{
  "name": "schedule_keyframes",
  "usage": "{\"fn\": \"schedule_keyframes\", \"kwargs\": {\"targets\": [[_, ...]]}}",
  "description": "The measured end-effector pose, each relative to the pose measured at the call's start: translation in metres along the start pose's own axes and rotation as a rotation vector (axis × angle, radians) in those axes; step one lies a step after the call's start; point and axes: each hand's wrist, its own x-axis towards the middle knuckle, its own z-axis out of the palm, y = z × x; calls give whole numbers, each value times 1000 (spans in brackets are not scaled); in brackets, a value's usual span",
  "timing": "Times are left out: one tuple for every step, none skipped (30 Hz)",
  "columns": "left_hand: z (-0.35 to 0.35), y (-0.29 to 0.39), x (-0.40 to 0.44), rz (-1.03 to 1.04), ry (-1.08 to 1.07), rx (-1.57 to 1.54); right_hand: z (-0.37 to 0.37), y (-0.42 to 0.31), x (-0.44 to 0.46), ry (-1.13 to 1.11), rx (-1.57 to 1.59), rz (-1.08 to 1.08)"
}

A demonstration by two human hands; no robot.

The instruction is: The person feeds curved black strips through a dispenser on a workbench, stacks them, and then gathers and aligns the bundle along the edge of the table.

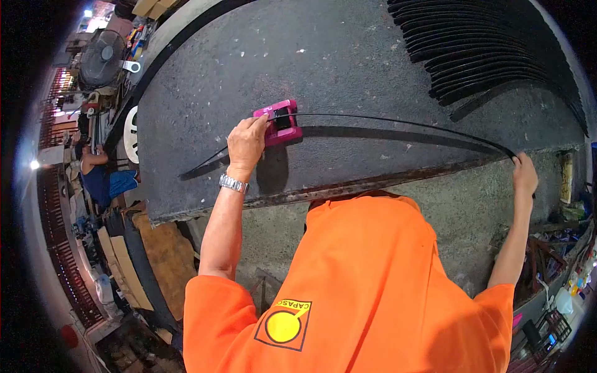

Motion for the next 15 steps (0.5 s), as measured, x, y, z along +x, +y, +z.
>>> {"fn": "schedule_keyframes", "kwargs": {"targets": [[0,2,2,11,14,3,6,24,2,-45,-44,58],[0,4,3,22,27,6,8,46,2,-63,-64,105],[0,6,4,32,41,10,9,68,0,-80,-84,152],[0,7,5,30,39,13,9,88,-3,-80,-107,182],[-1,8,6,30,37,17,14,116,-7,-79,-130,214],[-1,9,7,29,36,20,45,178,-5,32,-148,167],[-1,10,8,28,34,19,75,231,-7,143,-165,122],[-1,10,9,27,31,17,72,252,-16,104,-158,170],[-1,10,9,27,28,14,59,267,-21,64,-151,218],[-1,11,10,24,16,16,31,258,-27,-50,-155,357],[-1,12,12,22,4,18,3,241,-36,-166,-159,496],[-2,13,13,19,-9,19,2,261,-40,-161,-159,502],[-3,15,14,18,-14,21,8,297,-45,-156,-159,509],[-4,16,16,17,-18,22,6,320,-54,-120,-171,473],[-4,17,17,16,-22,23,1,339,-63,-85,-183,438]]}}
